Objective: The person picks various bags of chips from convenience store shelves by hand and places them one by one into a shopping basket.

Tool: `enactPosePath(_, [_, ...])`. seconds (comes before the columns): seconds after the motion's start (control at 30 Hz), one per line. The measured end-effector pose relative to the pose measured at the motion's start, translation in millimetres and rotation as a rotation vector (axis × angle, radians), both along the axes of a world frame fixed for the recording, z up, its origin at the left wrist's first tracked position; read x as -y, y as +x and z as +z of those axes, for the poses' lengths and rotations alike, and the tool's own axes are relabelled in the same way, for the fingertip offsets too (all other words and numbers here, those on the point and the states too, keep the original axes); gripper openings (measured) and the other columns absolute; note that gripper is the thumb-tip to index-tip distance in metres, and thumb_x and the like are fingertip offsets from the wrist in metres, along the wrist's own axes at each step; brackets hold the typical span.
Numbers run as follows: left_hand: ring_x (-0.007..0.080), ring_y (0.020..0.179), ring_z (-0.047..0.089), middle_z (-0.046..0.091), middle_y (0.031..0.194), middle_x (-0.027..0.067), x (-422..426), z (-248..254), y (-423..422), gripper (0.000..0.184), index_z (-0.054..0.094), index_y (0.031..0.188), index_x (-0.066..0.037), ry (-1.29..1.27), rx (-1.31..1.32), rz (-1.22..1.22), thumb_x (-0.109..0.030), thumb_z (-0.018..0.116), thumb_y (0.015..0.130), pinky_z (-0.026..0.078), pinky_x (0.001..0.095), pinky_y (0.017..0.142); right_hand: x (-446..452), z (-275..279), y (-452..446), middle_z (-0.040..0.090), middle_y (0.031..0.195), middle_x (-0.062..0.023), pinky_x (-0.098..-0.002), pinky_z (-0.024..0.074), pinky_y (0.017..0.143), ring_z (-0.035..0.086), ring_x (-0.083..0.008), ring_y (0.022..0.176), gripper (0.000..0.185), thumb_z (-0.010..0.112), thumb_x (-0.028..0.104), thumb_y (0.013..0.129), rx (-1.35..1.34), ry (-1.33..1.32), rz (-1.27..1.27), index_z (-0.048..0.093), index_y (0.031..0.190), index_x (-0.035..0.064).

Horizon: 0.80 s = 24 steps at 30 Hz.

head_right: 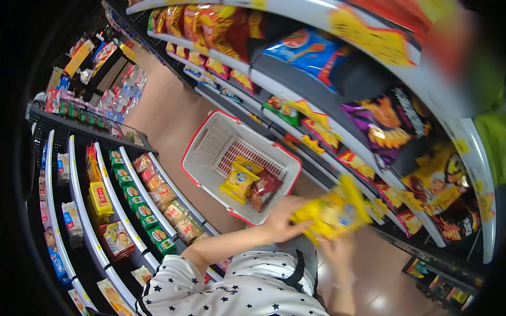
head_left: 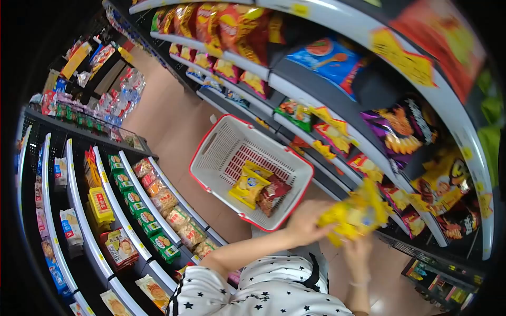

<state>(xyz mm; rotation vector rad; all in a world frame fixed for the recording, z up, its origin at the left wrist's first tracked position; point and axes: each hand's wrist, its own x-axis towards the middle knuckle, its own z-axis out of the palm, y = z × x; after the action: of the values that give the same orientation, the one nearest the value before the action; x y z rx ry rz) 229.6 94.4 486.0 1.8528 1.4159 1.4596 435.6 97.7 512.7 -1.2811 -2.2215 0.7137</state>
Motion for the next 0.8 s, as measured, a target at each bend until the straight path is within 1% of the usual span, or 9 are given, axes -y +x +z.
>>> enactPosePath(0.17, [0.0366,0.096,0.052,0.055,0.107,0.0178,75.1,-72.2,-163.3,0.048,0.050,0.116,-0.001,-0.365,-0.279,0.355,-0.024,0.067,0.077,0.037,0.0425,0.092,17.3,-124.5,-186.6,0.064,0.095,-0.0125,-0.0381,0.0461,0.078,0.059,-0.0281,0.091,0.028,0.065,0.023,0.081,-0.074,-0.128,0.248,0.062,0.099,0.0013])
enactPosePath(0.27, [0.0348,0.095,0.052,0.057,0.103,0.0178,88.7,-109.9,-223.5,0.048,0.049,0.117,-0.001,-0.429,-0.355,0.423,-0.027,0.064,0.080,0.035,0.0431,0.093,24.3,-186.6,-248.9,0.065,0.090,-0.0112,-0.0367,0.0464,0.079,0.059,-0.0265,0.091,0.027,0.060,0.027,0.084,0.009,-0.093,0.337,0.064,0.096,0.0020])
enactPosePath(0.33, [0.0333,0.095,0.053,0.059,0.099,0.0173,90.9,-140.7,-249.0,0.050,0.048,0.118,0.001,-0.559,-0.427,0.329,-0.031,0.062,0.082,0.037,0.0424,0.090,34.6,-231.5,-267.9,0.066,0.089,-0.0112,-0.0373,0.0460,0.081,0.059,-0.0254,0.095,0.034,0.057,0.035,0.085,0.249,-0.097,0.475,0.065,0.093,0.0033])
enactPosePath(0.4, [0.0294,0.092,0.058,0.063,0.092,0.0176,93.4,-178.1,-259.7,0.059,0.046,0.119,0.002,-0.973,-0.599,0.107,-0.042,0.058,0.082,0.041,0.0434,0.080,39.2,-237.3,-279.9,0.066,0.091,-0.0135,-0.0376,0.0457,0.083,0.060,-0.0271,0.093,0.038,0.056,0.038,0.084,0.428,-0.261,0.470,0.065,0.094,0.0028])
enactPosePath(0.43, [0.0294,0.092,0.058,0.063,0.092,0.0176,92.3,-189.3,-260.0,0.059,0.046,0.119,0.002,-0.968,-0.596,0.098,-0.042,0.058,0.082,0.041,0.0434,0.080,40.4,-243.2,-283.3,0.065,0.092,-0.0159,-0.0379,0.0453,0.084,0.061,-0.0289,0.092,0.042,0.055,0.041,0.084,0.596,-0.418,0.469,0.066,0.094,0.0024])
enactPosePath(0.5, [0.0284,0.088,0.060,0.063,0.097,0.0165,89.7,-203.2,-256.5,0.065,0.047,0.120,0.001,-1.100,-0.742,-0.033,-0.048,0.058,0.080,0.042,0.0462,0.080,43.7,-252.3,-284.1,0.066,0.091,-0.0167,-0.0396,0.0451,0.085,0.061,-0.0301,0.092,0.040,0.056,0.041,0.082,0.629,-0.387,0.438,0.067,0.091,0.0036])
enactPosePath(0.63, [0.0306,0.094,0.058,0.061,0.099,0.0166,85.9,-203.9,-245.5,0.066,0.048,0.115,0.003,-1.121,-0.803,0.026,-0.048,0.063,0.077,0.037,0.0453,0.089,43.3,-254.7,-277.0,0.065,0.092,-0.0175,-0.0413,0.0447,0.086,0.061,-0.0320,0.093,0.037,0.054,0.037,0.083,0.592,-0.324,0.461,0.065,0.093,0.0029])
enactPosePath(0.7, [0.0286,0.102,0.054,0.058,0.107,0.0116,86.0,-196.7,-241.1,0.064,0.052,0.117,0.000,-1.153,-0.959,0.015,-0.048,0.063,0.075,0.035,0.0521,0.091,41.5,-249.4,-270.4,0.065,0.093,-0.0179,-0.0414,0.0447,0.086,0.060,-0.0330,0.093,0.037,0.054,0.037,0.083,0.560,-0.335,0.454,0.064,0.093,0.0028])
enactPosePath(0.8, [0.0300,0.104,0.053,0.058,0.105,0.0130,100.1,-193.9,-233.6,0.053,0.057,0.110,-0.008,-1.076,-0.806,0.152,-0.043,0.068,0.071,0.033,0.0555,0.092,47.0,-241.8,-248.4,0.063,0.094,-0.0195,-0.0423,0.0459,0.083,0.059,-0.0355,0.093,0.035,0.052,0.036,0.085,0.484,-0.441,0.485,0.062,0.095,0.0043])
